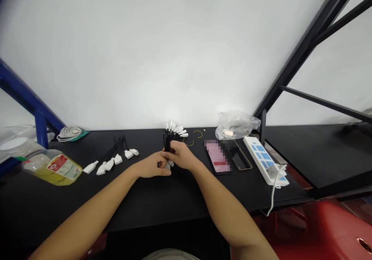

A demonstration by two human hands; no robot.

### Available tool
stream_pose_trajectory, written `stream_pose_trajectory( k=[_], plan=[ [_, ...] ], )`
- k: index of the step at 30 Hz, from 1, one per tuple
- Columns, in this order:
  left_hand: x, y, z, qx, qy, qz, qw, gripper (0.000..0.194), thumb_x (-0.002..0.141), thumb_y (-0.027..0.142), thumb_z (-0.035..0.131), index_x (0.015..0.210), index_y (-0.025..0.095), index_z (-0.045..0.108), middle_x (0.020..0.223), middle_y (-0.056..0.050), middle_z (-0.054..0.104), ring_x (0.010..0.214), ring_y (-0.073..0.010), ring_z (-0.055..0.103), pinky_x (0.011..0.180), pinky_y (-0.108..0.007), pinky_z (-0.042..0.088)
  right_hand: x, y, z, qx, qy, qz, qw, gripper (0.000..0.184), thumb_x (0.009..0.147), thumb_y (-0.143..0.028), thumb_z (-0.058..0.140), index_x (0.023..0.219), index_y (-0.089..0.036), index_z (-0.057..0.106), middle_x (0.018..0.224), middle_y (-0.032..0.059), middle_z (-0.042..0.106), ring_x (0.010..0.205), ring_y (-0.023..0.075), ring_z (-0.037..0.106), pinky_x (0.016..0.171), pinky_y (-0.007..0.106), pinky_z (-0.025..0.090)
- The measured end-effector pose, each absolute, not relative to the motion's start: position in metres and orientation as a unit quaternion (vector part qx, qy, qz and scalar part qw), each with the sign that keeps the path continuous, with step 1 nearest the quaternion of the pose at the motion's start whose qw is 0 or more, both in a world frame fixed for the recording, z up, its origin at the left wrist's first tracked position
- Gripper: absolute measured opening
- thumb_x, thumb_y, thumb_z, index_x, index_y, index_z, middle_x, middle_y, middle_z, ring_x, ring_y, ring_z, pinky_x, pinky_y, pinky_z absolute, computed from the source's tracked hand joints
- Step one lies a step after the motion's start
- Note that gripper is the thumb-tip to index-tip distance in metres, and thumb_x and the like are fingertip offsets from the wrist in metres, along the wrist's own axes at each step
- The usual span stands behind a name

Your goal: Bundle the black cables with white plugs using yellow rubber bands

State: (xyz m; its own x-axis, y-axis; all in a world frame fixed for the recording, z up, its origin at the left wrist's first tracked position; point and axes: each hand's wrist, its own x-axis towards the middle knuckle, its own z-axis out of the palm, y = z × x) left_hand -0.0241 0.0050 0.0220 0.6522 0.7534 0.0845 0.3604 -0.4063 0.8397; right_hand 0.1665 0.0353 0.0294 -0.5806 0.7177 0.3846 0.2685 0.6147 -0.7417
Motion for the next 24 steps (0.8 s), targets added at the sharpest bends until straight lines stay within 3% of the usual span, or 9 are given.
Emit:
stream_pose_trajectory(
  k=[3,5,6,8,11,16,24],
  plan=[
    [-0.041,0.011,0.032,0.789,0.328,0.285,0.435,0.052,0.078,0.048,0.071,0.052,0.018,0.038,0.098,-0.007,0.064,0.082,-0.0163,0.059,0.076,-0.031,0.046,0.167,0.035,0.031,-0.297,-0.824,0.331,0.352,0.016,0.091,-0.032,0.063,0.090,-0.017,0.069,0.082,0.0023,0.062,0.075,0.0148,0.058,0.069,0.026,0.046],
    [-0.062,0.017,0.040,0.763,0.366,0.338,0.412,0.053,0.081,0.052,0.066,0.053,0.018,0.038,0.119,-0.010,0.065,0.099,-0.0216,0.062,0.087,-0.033,0.047,0.167,0.036,0.030,-0.299,-0.820,0.342,0.349,0.016,0.092,-0.032,0.062,0.091,-0.017,0.068,0.083,0.0023,0.062,0.075,0.0148,0.058,0.067,0.025,0.047],
    [-0.074,0.020,0.044,0.746,0.411,0.357,0.382,0.052,0.082,0.055,0.063,0.053,0.018,0.038,0.121,-0.011,0.066,0.103,-0.0236,0.063,0.088,-0.034,0.047,0.167,0.036,0.030,-0.299,-0.818,0.347,0.347,0.017,0.092,-0.033,0.062,0.091,-0.017,0.068,0.083,0.0023,0.061,0.074,0.0146,0.058,0.067,0.025,0.047],
    [-0.101,0.026,0.048,0.687,0.569,0.374,0.254,0.049,0.082,0.058,0.060,0.056,0.020,0.044,0.106,-0.010,0.070,0.097,-0.0255,0.065,0.085,-0.035,0.048,0.167,0.036,0.029,-0.301,-0.816,0.351,0.345,0.016,0.092,-0.033,0.062,0.091,-0.017,0.067,0.084,0.0023,0.061,0.074,0.0142,0.058,0.066,0.025,0.047],
    [-0.135,0.035,0.048,0.572,0.777,0.237,0.116,0.040,0.081,0.062,0.056,0.073,0.023,0.062,0.091,-0.009,0.072,0.092,-0.0323,0.066,0.077,-0.041,0.047,0.167,0.036,0.028,-0.308,-0.814,0.354,0.342,0.014,0.091,-0.031,0.062,0.090,-0.017,0.066,0.083,0.0021,0.061,0.072,0.0137,0.058,0.065,0.024,0.046],
    [-0.153,0.044,0.034,0.538,0.822,0.075,0.170,0.040,0.075,0.063,0.062,0.082,0.024,0.069,0.097,-0.011,0.074,0.093,-0.0342,0.067,0.070,-0.038,0.047,0.166,0.035,0.029,-0.318,-0.808,0.358,0.344,0.014,0.089,-0.031,0.064,0.089,-0.017,0.066,0.080,0.0009,0.060,0.069,0.0126,0.056,0.062,0.024,0.044],
    [-0.129,0.047,0.020,0.624,0.758,0.080,0.175,0.024,0.069,0.045,0.070,0.079,0.025,0.063,0.087,-0.003,0.074,0.081,-0.0243,0.067,0.061,-0.030,0.041,0.165,0.034,0.030,-0.325,-0.799,0.367,0.347,0.013,0.088,-0.030,0.065,0.088,-0.017,0.066,0.078,0.0004,0.059,0.065,0.0113,0.054,0.059,0.023,0.042]
  ],
)
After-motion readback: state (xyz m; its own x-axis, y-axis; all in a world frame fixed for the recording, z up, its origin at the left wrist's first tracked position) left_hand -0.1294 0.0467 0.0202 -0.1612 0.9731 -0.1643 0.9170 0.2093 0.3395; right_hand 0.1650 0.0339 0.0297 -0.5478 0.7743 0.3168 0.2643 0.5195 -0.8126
